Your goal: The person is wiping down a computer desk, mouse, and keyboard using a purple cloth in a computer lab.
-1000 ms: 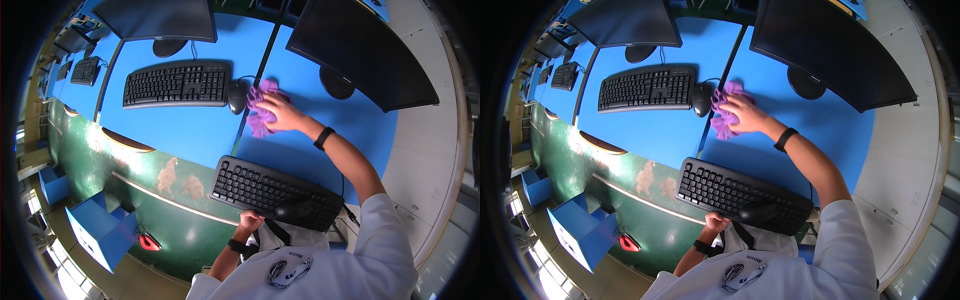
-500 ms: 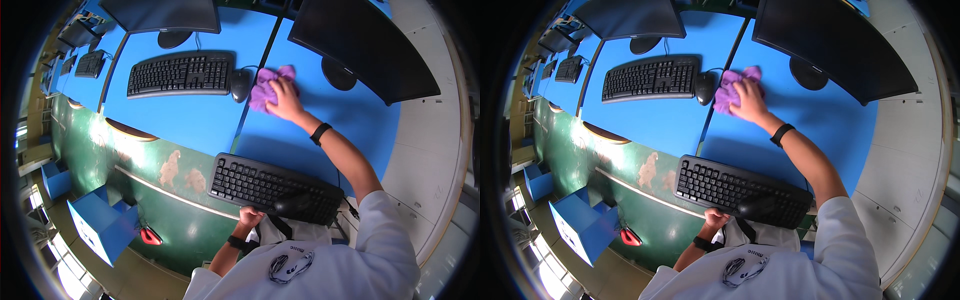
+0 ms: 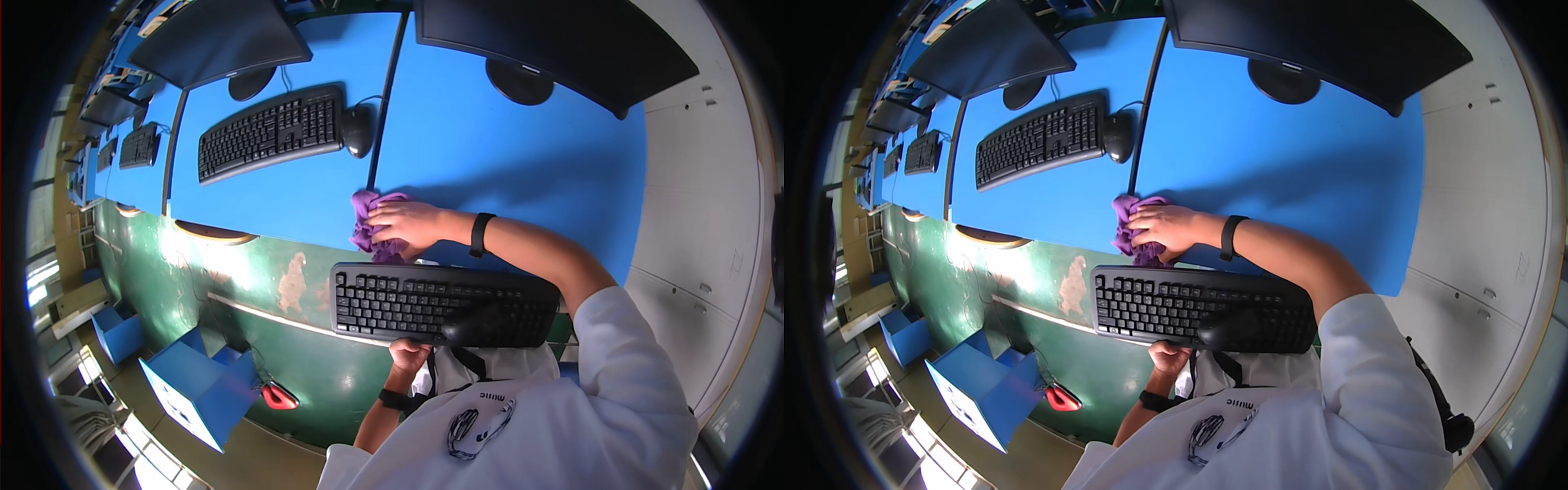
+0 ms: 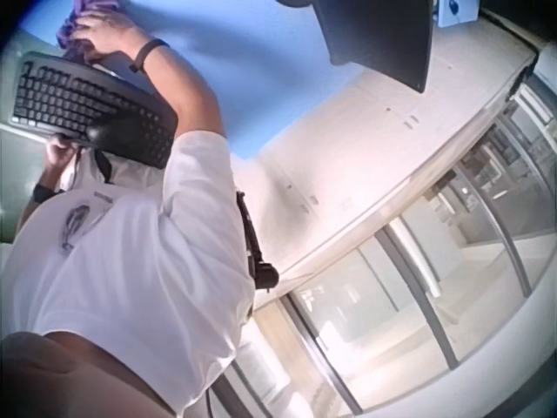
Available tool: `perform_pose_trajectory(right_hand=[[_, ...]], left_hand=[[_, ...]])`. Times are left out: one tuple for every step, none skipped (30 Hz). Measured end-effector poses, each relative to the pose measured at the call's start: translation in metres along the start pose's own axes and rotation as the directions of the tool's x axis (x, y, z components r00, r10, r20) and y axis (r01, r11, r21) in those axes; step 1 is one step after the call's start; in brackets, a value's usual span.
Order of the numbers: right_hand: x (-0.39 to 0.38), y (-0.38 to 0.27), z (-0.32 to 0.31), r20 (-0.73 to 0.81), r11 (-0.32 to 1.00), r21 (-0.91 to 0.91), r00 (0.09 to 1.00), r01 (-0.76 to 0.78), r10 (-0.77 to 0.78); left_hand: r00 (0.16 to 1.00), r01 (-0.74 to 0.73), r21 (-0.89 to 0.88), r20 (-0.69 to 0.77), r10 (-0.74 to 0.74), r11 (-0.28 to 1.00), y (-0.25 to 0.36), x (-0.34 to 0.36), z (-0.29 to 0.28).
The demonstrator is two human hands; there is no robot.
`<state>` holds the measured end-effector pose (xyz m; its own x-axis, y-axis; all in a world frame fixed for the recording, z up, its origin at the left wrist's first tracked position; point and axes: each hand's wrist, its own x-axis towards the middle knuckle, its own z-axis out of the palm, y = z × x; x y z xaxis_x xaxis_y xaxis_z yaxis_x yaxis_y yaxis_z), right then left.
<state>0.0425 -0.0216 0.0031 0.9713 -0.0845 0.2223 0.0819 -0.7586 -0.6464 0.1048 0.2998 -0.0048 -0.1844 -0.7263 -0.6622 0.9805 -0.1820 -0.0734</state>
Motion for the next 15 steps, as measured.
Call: perform_pose_trajectory(right_hand=[[-0.004,0.002,0.000,0.048,0.999,0.022,0.998,0.035,-0.036],[-0.009,0.004,-0.001,0.062,0.996,0.038,0.995,0.081,-0.083],[-0.017,0.006,-0.003,0.100,0.994,0.062,0.991,0.086,-0.091],[-0.025,0.008,-0.006,0.132,0.991,0.088,0.985,0.097,-0.108],[-0.033,0.010,-0.008,0.166,0.988,0.111,0.978,0.111,-0.128],[-0.047,0.010,-0.012,0.153,0.988,0.120,0.981,0.097,-0.115],[-0.061,0.012,-0.018,0.140,0.990,0.111,0.984,0.092,-0.107],[-0.077,0.013,-0.023,0.125,0.991,0.106,0.987,0.086,-0.099],[-0.093,0.012,-0.027,0.108,0.991,0.105,0.990,0.078,-0.089],[-0.111,0.011,-0.032,0.079,0.995,0.091,0.995,0.051,-0.058],[-0.129,0.010,-0.038,0.109,0.995,0.099,0.994,-0.007,-0.004],[-0.146,0.009,-0.043,0.131,0.995,0.086,0.990,-0.057,0.045],[-0.165,0.005,-0.047,0.118,0.993,0.084,0.990,-0.088,0.078],[-0.186,0.000,-0.052,0.109,0.990,0.058,0.987,-0.128,0.121],[-0.204,-0.004,-0.058,0.075,0.988,0.039,0.986,-0.151,0.147]], left_hand=[[1.000,-0.027,0.004,0.008,0.027,1.000,0.000,0.000,-0.003],[0.999,-0.030,0.031,-0.011,0.031,0.999,0.001,0.000,-0.006],[0.999,-0.030,0.049,-0.020,0.031,0.998,0.001,-0.001,-0.009],[0.999,-0.044,0.019,0.005,0.044,0.999,0.001,0.000,-0.013],[0.995,-0.090,0.036,-0.028,0.091,0.995,0.002,0.000,-0.016],[0.997,-0.078,0.032,-0.026,0.079,0.996,0.003,0.000,-0.018],[0.998,-0.054,0.011,-0.010,0.054,0.998,0.004,0.001,-0.020],[0.999,-0.034,0.035,0.028,0.033,0.999,0.005,0.000,-0.022],[0.994,-0.012,-0.012,0.110,0.013,1.000,0.006,0.000,-0.022],[0.998,-0.035,0.017,0.053,0.034,0.999,0.007,-0.001,-0.023],[0.998,-0.041,0.028,0.051,0.039,0.999,0.008,-0.001,-0.023],[0.996,-0.056,0.009,0.063,0.055,0.998,0.009,-0.001,-0.023],[0.998,-0.042,-0.025,0.050,0.043,0.999,0.010,-0.001,-0.024],[0.997,-0.042,-0.045,0.058,0.045,0.998,0.011,0.001,-0.025],[0.998,-0.065,-0.074,-0.006,0.065,0.995,0.012,0.002,-0.026]])
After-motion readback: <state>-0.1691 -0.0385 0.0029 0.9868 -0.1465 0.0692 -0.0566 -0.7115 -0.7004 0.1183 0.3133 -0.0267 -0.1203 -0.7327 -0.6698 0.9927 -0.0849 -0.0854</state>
